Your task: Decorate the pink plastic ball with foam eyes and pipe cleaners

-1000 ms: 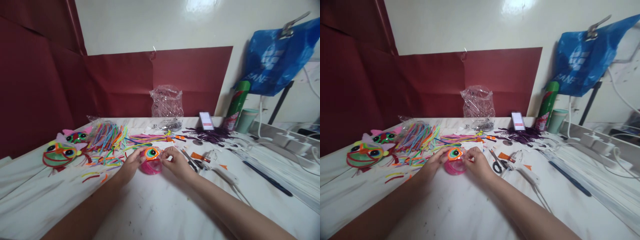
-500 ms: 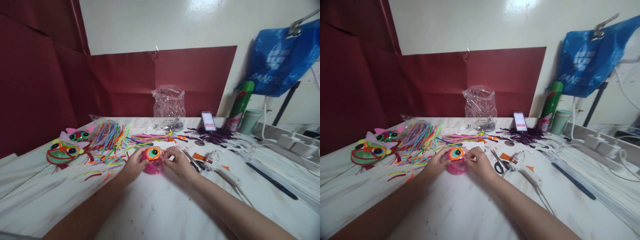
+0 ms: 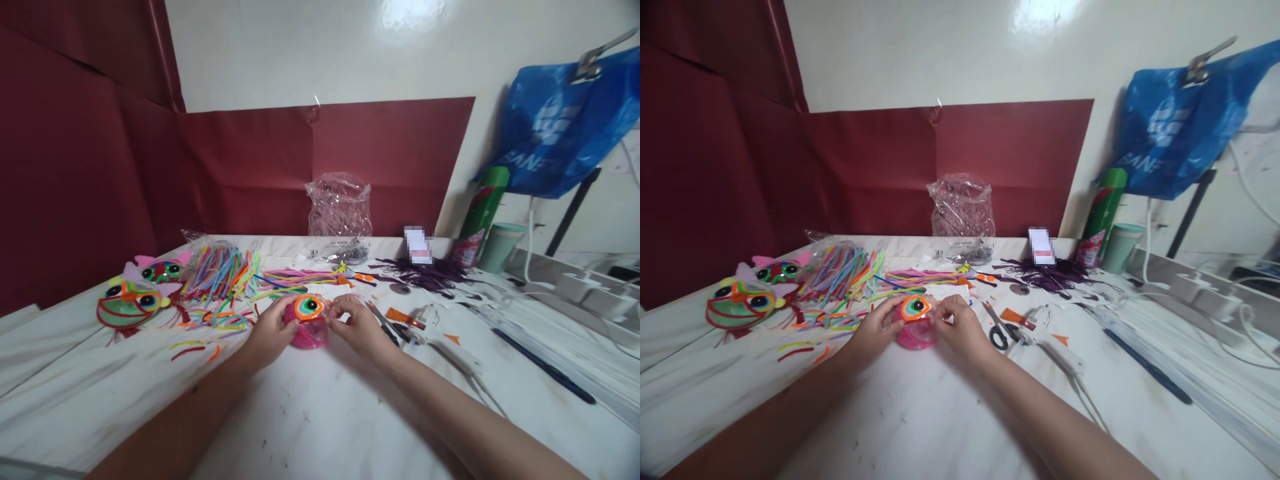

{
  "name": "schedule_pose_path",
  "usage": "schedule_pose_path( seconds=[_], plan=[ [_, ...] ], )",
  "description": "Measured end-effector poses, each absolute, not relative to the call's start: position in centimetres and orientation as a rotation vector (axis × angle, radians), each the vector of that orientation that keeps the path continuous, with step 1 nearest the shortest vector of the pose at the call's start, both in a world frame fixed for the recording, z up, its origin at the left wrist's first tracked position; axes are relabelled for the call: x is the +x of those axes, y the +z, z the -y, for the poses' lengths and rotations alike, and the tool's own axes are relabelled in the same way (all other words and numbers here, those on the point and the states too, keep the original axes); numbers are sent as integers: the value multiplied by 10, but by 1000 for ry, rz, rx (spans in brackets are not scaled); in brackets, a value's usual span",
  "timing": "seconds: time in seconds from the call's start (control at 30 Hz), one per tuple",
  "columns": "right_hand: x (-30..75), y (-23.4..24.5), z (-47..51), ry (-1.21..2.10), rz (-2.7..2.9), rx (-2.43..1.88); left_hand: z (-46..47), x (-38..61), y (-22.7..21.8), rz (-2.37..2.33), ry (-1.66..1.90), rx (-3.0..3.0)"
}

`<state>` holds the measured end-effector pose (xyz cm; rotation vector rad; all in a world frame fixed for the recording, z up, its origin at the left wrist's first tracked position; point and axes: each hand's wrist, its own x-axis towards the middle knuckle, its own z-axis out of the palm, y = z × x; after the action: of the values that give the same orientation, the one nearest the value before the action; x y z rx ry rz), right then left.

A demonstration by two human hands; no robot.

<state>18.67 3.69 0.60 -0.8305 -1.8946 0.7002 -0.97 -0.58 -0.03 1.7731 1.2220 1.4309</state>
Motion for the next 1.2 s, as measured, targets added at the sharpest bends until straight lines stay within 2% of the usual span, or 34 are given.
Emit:
schedule_pose_path(
  seconds=[1.2],
  plan=[
    [187,6,-36,709,1916,-842,6,-9,0,-1147,1466,1661]
  ],
)
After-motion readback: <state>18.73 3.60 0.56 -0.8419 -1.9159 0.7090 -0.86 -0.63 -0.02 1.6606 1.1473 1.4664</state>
